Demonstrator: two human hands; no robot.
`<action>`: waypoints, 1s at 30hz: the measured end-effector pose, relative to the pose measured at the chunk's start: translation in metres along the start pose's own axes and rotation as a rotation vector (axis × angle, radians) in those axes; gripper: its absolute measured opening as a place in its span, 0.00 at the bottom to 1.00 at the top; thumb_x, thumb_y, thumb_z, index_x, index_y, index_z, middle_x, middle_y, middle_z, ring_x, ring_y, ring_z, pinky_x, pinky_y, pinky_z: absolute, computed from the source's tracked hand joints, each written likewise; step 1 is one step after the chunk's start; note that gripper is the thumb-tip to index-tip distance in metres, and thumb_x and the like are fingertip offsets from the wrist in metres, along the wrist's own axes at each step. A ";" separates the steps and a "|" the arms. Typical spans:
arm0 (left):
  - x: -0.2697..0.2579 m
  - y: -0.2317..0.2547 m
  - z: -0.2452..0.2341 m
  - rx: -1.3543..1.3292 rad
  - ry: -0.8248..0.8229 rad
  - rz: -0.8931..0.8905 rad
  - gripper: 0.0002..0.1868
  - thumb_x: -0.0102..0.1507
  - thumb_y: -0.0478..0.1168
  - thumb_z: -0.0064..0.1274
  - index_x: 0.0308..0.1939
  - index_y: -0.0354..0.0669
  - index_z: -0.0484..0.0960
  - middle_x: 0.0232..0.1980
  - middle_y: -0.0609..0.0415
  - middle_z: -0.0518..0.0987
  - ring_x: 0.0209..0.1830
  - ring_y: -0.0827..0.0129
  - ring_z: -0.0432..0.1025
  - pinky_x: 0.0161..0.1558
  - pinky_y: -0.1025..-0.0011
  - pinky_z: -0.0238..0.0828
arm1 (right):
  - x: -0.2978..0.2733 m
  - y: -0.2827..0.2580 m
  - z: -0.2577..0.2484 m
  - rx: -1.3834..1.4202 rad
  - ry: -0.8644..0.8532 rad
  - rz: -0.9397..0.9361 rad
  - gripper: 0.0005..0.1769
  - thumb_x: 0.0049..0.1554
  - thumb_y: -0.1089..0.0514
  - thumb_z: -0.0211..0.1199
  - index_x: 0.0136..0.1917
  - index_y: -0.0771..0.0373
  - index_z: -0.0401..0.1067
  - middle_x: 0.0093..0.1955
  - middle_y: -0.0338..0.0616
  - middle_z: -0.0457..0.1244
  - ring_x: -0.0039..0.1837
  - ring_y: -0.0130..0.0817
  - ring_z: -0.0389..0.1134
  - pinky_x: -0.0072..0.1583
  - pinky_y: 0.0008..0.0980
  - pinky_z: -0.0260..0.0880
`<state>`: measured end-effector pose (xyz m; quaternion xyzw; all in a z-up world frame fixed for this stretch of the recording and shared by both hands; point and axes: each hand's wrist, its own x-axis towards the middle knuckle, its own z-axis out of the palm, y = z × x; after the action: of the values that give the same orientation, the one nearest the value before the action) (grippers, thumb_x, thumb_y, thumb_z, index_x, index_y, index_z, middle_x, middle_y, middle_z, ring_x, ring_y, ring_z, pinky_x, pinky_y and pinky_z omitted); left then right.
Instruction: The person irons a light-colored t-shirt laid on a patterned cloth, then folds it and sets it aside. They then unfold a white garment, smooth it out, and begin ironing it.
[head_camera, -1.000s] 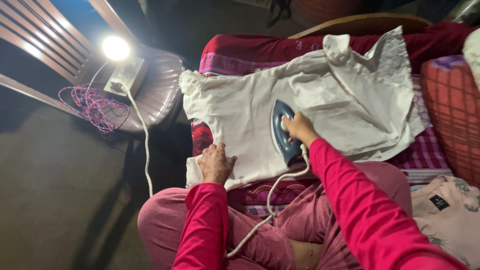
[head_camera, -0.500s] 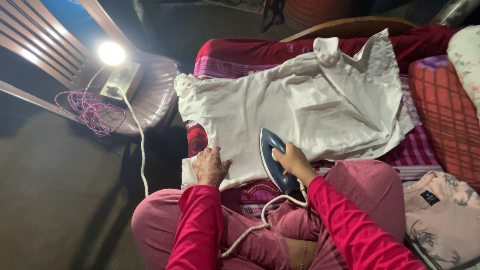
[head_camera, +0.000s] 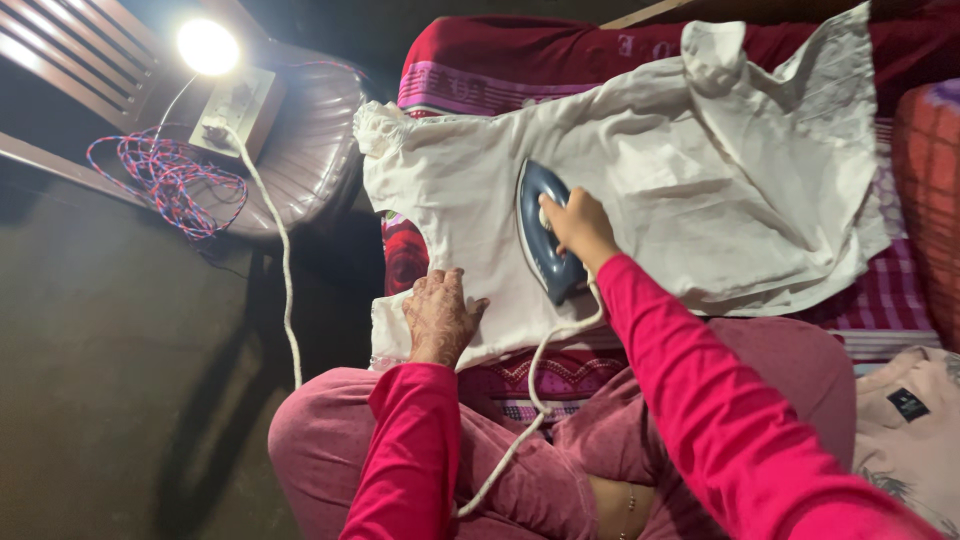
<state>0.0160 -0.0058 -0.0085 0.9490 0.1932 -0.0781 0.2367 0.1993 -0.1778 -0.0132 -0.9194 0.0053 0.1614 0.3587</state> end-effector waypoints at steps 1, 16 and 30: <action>0.000 0.001 0.000 -0.004 -0.004 -0.001 0.33 0.56 0.54 0.66 0.62 0.48 0.76 0.61 0.50 0.75 0.64 0.53 0.67 0.58 0.50 0.64 | 0.009 -0.006 0.001 0.009 0.002 0.005 0.34 0.59 0.39 0.61 0.49 0.79 0.69 0.39 0.61 0.69 0.29 0.44 0.72 0.33 0.39 0.73; 0.006 -0.002 0.002 0.029 -0.033 -0.019 0.33 0.57 0.56 0.65 0.63 0.50 0.76 0.61 0.51 0.75 0.65 0.54 0.66 0.60 0.50 0.64 | -0.004 -0.003 0.019 -0.010 -0.043 0.029 0.34 0.58 0.39 0.61 0.51 0.79 0.69 0.40 0.62 0.70 0.30 0.46 0.73 0.35 0.41 0.74; -0.011 -0.012 0.001 0.037 0.063 -0.047 0.33 0.56 0.58 0.64 0.61 0.50 0.77 0.60 0.50 0.76 0.64 0.52 0.67 0.60 0.51 0.64 | -0.121 0.020 -0.009 -0.032 -0.376 -0.062 0.26 0.54 0.41 0.64 0.46 0.68 0.75 0.31 0.45 0.68 0.26 0.35 0.67 0.30 0.35 0.68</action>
<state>0.0011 -0.0001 -0.0123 0.9504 0.2215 -0.0575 0.2109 0.0845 -0.2114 0.0166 -0.8785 -0.0926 0.3191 0.3433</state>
